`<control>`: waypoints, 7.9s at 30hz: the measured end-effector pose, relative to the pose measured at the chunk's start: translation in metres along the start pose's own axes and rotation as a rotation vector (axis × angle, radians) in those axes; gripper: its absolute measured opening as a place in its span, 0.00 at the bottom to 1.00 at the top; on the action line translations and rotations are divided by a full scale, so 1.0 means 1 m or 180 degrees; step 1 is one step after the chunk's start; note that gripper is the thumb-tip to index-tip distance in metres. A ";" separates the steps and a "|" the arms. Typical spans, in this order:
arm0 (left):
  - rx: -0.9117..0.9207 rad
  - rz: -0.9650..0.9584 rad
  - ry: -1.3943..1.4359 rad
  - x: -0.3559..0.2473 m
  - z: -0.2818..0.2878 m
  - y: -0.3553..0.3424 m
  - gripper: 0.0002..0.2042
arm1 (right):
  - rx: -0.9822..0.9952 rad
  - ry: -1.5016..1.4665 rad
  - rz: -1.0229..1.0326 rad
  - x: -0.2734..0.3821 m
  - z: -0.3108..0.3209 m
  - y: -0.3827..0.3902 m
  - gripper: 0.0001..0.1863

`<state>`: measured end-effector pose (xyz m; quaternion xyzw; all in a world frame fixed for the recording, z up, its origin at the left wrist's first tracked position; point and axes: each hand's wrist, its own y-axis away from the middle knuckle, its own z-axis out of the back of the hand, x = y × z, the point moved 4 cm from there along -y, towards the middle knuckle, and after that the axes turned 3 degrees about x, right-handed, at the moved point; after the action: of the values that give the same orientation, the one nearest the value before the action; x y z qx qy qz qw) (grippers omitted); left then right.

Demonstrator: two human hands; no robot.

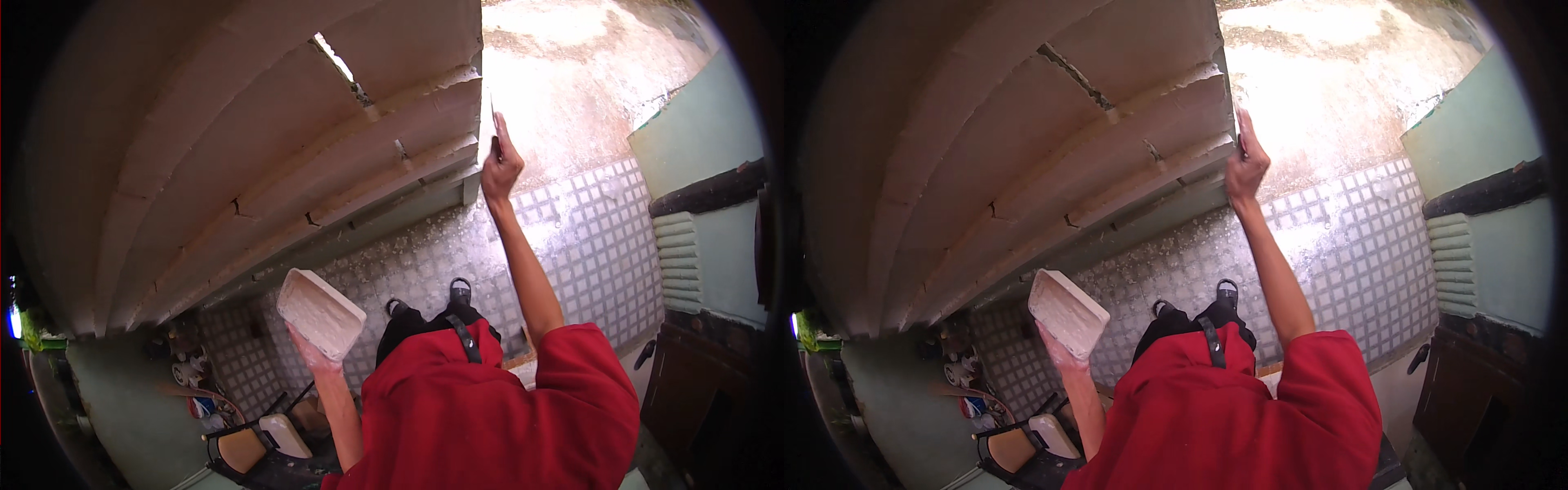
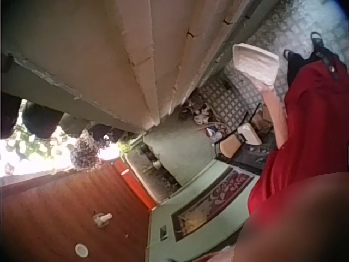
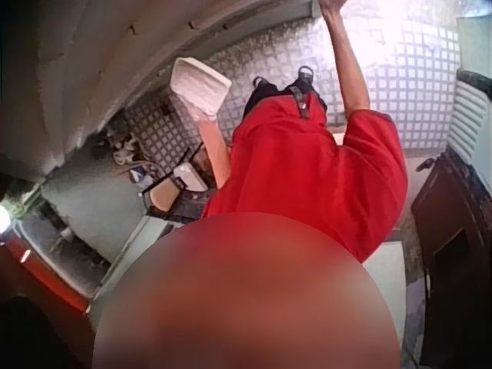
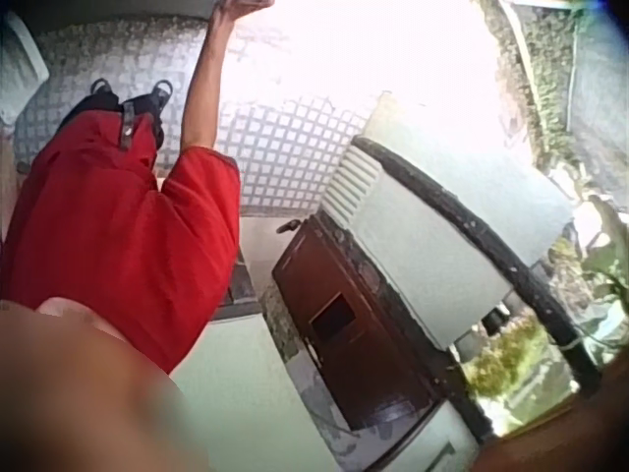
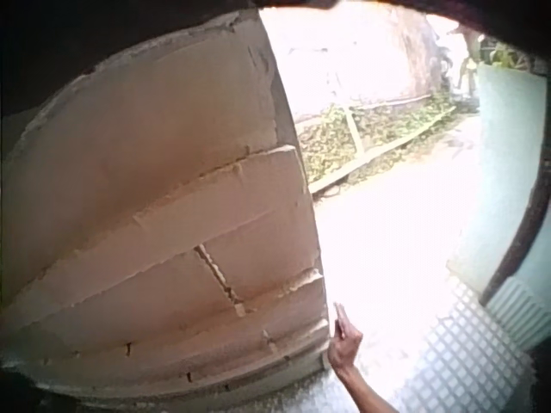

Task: Applying wall putty or plaster to cracks in a concrete block wall using a spatula.

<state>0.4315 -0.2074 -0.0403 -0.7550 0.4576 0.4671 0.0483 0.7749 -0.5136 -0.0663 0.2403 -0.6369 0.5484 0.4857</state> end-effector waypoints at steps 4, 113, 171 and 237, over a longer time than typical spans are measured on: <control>-0.0058 0.0059 -0.0061 -0.004 -0.008 -0.004 0.32 | 0.0078 0.0184 -0.0487 0.025 -0.047 0.009 0.36; 0.1021 0.1495 -0.0028 0.117 -0.134 0.028 0.31 | 0.2689 -0.2328 -0.3374 0.121 0.086 0.114 0.16; 0.0392 0.1417 0.0066 0.299 -0.099 -0.075 0.30 | 0.0117 -0.1745 -0.0412 -0.055 0.068 0.045 0.12; -0.0158 0.1736 0.0231 0.296 0.030 -0.028 0.31 | 0.1136 0.1634 0.3332 -0.069 -0.101 0.019 0.21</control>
<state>0.4756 -0.3675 -0.2887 -0.6211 0.6338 0.4466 -0.1142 0.8226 -0.4297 -0.1431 -0.1669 -0.4313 0.8530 0.2419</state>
